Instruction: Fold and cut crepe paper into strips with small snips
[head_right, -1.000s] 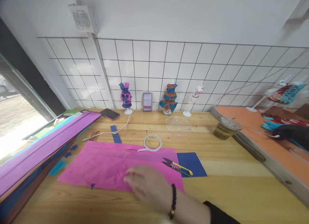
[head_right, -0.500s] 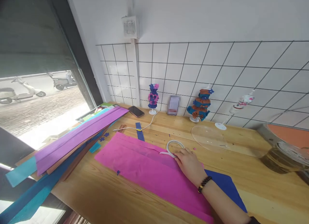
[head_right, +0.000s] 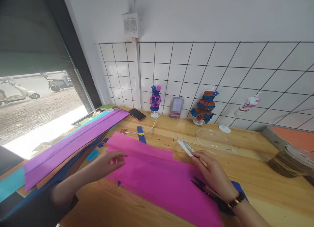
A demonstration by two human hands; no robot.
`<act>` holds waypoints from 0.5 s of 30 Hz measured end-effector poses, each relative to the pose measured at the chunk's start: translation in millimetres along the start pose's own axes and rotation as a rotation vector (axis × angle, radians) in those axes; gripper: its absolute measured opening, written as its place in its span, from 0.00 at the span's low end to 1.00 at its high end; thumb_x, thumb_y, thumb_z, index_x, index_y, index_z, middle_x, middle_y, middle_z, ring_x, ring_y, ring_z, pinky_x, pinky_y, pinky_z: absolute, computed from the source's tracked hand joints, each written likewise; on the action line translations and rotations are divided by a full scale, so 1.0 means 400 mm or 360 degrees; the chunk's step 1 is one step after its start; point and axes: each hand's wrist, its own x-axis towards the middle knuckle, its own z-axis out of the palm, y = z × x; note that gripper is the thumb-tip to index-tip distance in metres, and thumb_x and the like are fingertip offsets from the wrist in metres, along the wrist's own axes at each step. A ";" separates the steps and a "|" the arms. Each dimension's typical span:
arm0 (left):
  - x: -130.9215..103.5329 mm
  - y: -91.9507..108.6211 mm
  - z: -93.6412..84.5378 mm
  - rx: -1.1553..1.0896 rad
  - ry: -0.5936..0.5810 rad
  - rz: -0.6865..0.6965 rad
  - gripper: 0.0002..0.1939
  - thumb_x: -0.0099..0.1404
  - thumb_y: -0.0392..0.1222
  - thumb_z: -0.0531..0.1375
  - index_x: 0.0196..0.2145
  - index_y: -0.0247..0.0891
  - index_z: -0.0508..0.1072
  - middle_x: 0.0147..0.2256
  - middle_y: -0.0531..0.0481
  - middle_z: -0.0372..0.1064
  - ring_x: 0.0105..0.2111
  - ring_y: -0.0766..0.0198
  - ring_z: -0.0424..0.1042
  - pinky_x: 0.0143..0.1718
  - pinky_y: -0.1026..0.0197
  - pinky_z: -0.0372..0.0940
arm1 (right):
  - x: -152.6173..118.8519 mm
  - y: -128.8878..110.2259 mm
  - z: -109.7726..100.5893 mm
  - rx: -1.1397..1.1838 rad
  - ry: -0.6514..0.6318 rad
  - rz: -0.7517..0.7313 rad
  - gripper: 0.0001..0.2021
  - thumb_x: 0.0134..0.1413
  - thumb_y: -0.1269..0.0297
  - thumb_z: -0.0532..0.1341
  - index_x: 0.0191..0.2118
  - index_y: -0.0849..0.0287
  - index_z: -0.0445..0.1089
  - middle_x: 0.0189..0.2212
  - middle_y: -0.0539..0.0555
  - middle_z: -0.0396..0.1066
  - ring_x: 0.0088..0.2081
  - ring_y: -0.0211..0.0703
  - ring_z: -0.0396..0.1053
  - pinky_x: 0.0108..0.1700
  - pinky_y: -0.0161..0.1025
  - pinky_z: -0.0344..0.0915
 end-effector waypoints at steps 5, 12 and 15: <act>0.081 -0.011 0.074 0.0241 0.0141 0.0445 0.12 0.62 0.43 0.53 0.41 0.40 0.71 0.38 0.50 0.71 0.36 0.63 0.68 0.38 0.61 0.63 | 0.000 0.021 -0.022 -0.0048 0.0040 0.0047 0.15 0.57 0.53 0.50 0.37 0.55 0.69 0.37 0.55 0.71 0.41 0.45 0.69 0.43 0.43 0.67; 0.116 -0.018 0.095 0.0499 0.0068 0.0666 0.11 0.65 0.38 0.50 0.40 0.41 0.70 0.39 0.51 0.70 0.40 0.62 0.67 0.43 0.59 0.60 | 0.070 0.098 0.018 -0.0485 -0.0113 -0.0261 0.15 0.59 0.57 0.48 0.36 0.56 0.71 0.35 0.56 0.72 0.38 0.44 0.69 0.42 0.44 0.65; 0.121 -0.026 0.100 0.0570 0.0059 0.0719 0.11 0.65 0.37 0.49 0.38 0.40 0.71 0.37 0.50 0.70 0.39 0.62 0.66 0.42 0.58 0.60 | 0.095 0.130 0.047 -0.0646 -0.0190 -0.0336 0.16 0.60 0.59 0.47 0.37 0.56 0.71 0.36 0.56 0.72 0.38 0.44 0.68 0.40 0.43 0.65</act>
